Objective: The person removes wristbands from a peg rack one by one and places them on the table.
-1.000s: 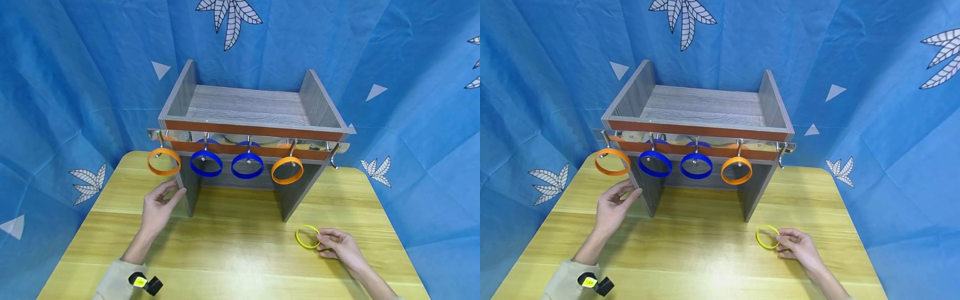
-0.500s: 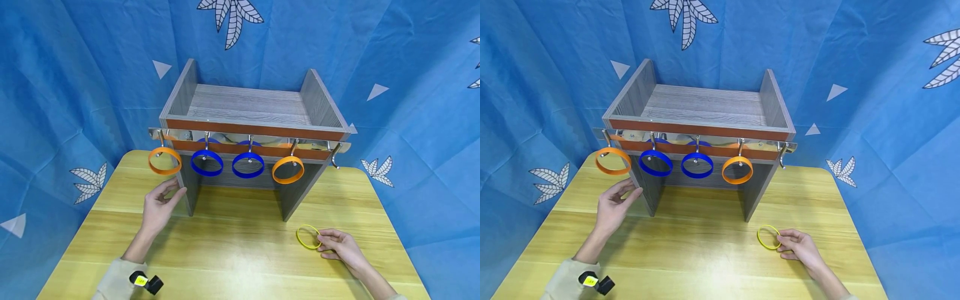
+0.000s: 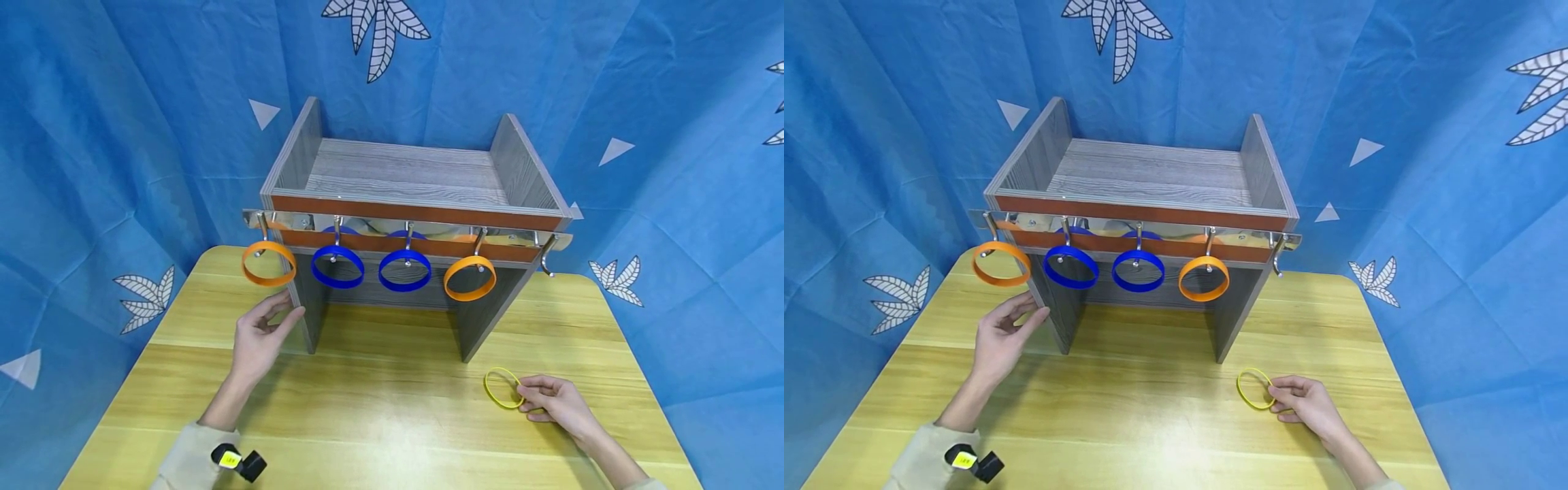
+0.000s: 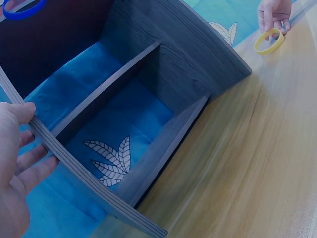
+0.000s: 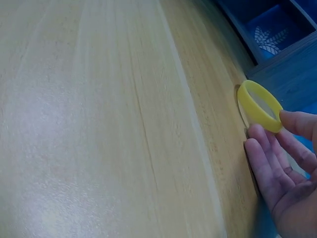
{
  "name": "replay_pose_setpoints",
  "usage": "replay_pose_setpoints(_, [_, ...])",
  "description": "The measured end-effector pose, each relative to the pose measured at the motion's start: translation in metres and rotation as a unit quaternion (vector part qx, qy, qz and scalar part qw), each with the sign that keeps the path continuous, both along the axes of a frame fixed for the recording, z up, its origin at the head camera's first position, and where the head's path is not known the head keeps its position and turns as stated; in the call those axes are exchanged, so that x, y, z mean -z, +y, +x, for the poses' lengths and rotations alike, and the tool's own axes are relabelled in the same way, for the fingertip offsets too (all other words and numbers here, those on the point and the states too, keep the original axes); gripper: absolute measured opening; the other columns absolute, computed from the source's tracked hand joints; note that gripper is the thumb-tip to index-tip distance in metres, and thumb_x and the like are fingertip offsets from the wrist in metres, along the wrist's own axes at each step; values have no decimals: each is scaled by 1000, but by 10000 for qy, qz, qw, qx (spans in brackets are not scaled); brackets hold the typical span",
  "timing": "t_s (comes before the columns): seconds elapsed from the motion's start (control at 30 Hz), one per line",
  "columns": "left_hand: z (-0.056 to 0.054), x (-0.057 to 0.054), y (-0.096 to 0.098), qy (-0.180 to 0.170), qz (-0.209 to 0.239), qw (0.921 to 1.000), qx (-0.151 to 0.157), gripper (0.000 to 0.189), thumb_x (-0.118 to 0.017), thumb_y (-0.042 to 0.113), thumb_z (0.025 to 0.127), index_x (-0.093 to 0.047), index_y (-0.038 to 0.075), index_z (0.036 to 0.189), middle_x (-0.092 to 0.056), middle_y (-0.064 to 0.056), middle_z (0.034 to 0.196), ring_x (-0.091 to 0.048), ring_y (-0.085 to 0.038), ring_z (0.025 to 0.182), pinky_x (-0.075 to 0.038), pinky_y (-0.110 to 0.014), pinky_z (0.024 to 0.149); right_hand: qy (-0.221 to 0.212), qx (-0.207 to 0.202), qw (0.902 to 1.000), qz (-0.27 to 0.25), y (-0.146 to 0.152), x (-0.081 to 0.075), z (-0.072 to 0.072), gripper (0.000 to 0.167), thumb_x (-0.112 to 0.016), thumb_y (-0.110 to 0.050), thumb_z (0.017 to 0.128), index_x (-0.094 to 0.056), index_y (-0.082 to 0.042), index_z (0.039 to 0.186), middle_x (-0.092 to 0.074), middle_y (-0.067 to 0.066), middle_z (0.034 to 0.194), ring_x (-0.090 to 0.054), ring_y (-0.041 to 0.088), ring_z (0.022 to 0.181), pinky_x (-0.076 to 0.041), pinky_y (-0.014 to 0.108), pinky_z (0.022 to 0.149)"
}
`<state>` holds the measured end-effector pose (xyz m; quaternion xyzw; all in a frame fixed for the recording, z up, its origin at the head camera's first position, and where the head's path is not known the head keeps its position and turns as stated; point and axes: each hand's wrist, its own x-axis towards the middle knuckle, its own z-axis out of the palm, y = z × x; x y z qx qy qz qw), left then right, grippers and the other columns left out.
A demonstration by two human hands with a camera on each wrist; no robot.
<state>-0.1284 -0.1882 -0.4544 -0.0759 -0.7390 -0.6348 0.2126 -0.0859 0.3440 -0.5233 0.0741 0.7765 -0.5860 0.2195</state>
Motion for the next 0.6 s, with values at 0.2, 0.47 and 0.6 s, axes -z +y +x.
replay_pose_setpoints(0.2, [1,0,0,26,17,10000,8,30,-74,-9,92,-71,-11,122,-74,28,107,-72,10,101,-63,-14,76,-61,-206,9998,56,1,-4,-1,53,-65,-20,106,-52,18,139,-77,-3,99,-76,10,84,-67,28,75])
replay_pose_setpoints(0.47, [1,0,1,58,37,10000,16,29,-73,-10,92,-71,-12,121,-74,28,107,-72,9,101,-62,-13,76,-189,-355,9987,297,5,-10,-1,53,-63,-25,107,-54,15,140,-77,-1,100,-76,11,84,-67,28,75])
replay_pose_setpoints(0.6, [0,0,0,23,45,10000,0,29,-74,-10,92,-71,-12,121,-74,28,107,-72,10,101,-62,-13,76,-170,-309,9985,412,6,-14,0,52,-63,-26,107,-56,14,139,-77,1,102,-76,13,86,-67,30,75])
